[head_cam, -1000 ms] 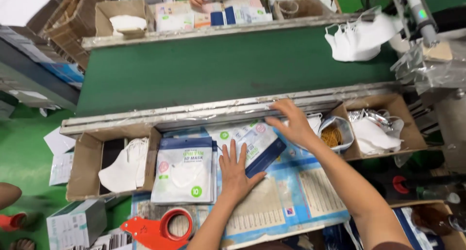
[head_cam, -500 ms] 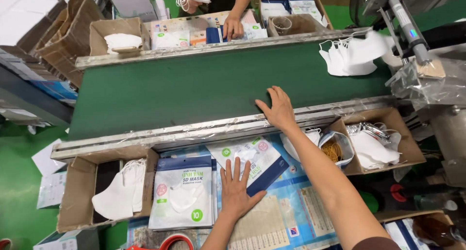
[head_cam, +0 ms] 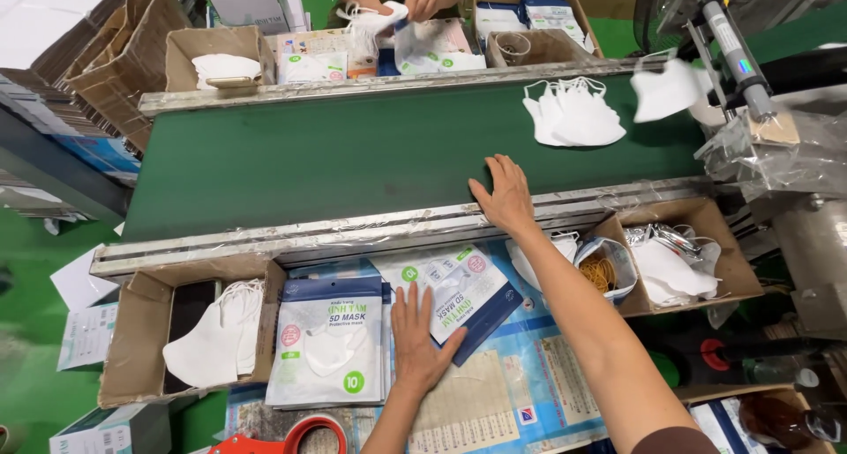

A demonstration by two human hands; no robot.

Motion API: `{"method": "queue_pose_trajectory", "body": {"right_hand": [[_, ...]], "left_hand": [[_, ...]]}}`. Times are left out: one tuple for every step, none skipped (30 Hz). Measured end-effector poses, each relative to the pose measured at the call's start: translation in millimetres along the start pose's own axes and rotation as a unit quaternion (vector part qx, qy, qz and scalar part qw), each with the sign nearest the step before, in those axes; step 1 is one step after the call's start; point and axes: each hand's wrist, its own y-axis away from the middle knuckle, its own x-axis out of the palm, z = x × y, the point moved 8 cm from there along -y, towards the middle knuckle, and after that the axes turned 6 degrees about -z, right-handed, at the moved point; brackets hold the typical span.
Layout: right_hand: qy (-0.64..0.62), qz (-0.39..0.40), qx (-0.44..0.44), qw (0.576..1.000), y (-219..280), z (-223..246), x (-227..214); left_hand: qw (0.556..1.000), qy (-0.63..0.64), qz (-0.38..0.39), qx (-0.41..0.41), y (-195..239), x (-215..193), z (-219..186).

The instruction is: The person is manually packaging individual face masks into plastic bags and placing them into boxes in an industrial setting.

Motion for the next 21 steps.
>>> {"method": "queue_pose_trajectory", "body": {"right_hand": [[0.001,-0.003,0.000,1.000,0.4,-0.6,-1.2],[0.000,-0.003,0.002,1.000,0.7,0.7,-1.8],[0.000,-0.004,0.002,1.000,1.1,1.1,-3.5],[0.000,-0.005,0.003,1.000,1.3,1.4,-4.7],[0.001,-0.005,0.005,1.000,0.5,0.9,-5.5],[0.000,-0.003,0.008,1.000,-0.5,0.6,-5.2],[0.000,0.001,0.010,1.000,0.8,-0.2,-4.2],[0.003,0.003,0.014,1.000,0.1,1.5,-6.1],[0.000,0.005,0.013,1.000,1.5,4.1,-7.5],[-0.003,0.007,0.011,1.000,2.5,6.3,-9.0],[0.000,0.006,0.019,1.000,1.6,4.2,-7.5],[0.005,-0.001,-0.002,1.000,0.1,6.0,-7.3],[0.009,-0.008,-0.021,1.000,0.5,7.3,-6.5],[0.011,-0.009,-0.012,1.000,4.6,3.7,-5.2],[0.036,-0.004,-0.045,0.998,3.8,8.1,-1.4],[0.062,0.000,-0.077,0.995,3.1,12.8,2.3],[0.062,-0.003,-0.074,0.995,-4.5,14.7,0.6],[0.095,0.021,-0.091,0.991,-11.3,18.4,3.7],[0.128,0.046,-0.105,0.985,-15.0,21.2,7.4],[0.128,0.045,-0.100,0.986,-28.4,18.1,1.7],[0.166,0.077,-0.067,0.981,-41.7,9.0,1.1]], "left_hand": [[0.999,0.022,-0.048,-0.004,1.3,-4.7,3.9],[0.999,0.021,-0.046,-0.003,2.5,-0.3,10.6],[0.994,0.059,-0.080,-0.034,3.9,-0.3,21.8],[0.987,0.097,-0.112,-0.065,5.6,0.3,33.8],[0.987,0.098,-0.110,-0.065,2.8,1.1,34.2],[0.982,0.114,-0.121,-0.090,0.4,0.4,39.6],[0.976,0.130,-0.131,-0.117,0.7,0.6,45.0],[0.976,0.132,-0.127,-0.119,-1.0,1.9,44.0],[0.980,0.106,-0.124,-0.113,-1.0,1.5,42.1],[0.984,0.079,-0.121,-0.106,-1.5,1.5,39.9],[0.985,0.081,-0.114,-0.104,-3.2,2.2,38.4],[0.988,0.059,-0.112,-0.090,-5.4,2.0,34.7],[0.991,0.036,-0.108,-0.076,-6.5,1.4,31.2],[0.992,0.037,-0.099,-0.072,-3.9,4.1,30.3],[0.992,0.027,-0.099,-0.070,-5.2,4.9,30.9],[0.993,0.018,-0.099,-0.067,-6.5,5.2,31.4],[0.993,0.017,-0.098,-0.062,-8.4,6.0,30.5],[0.993,0.016,-0.099,-0.066,-10.4,6.5,30.9],[0.993,0.014,-0.098,-0.070,-9.6,7.0,31.4],[0.993,0.013,-0.094,-0.067,-9.8,7.1,29.9],[0.993,0.014,-0.096,-0.073,-9.7,6.1,29.9]]}}
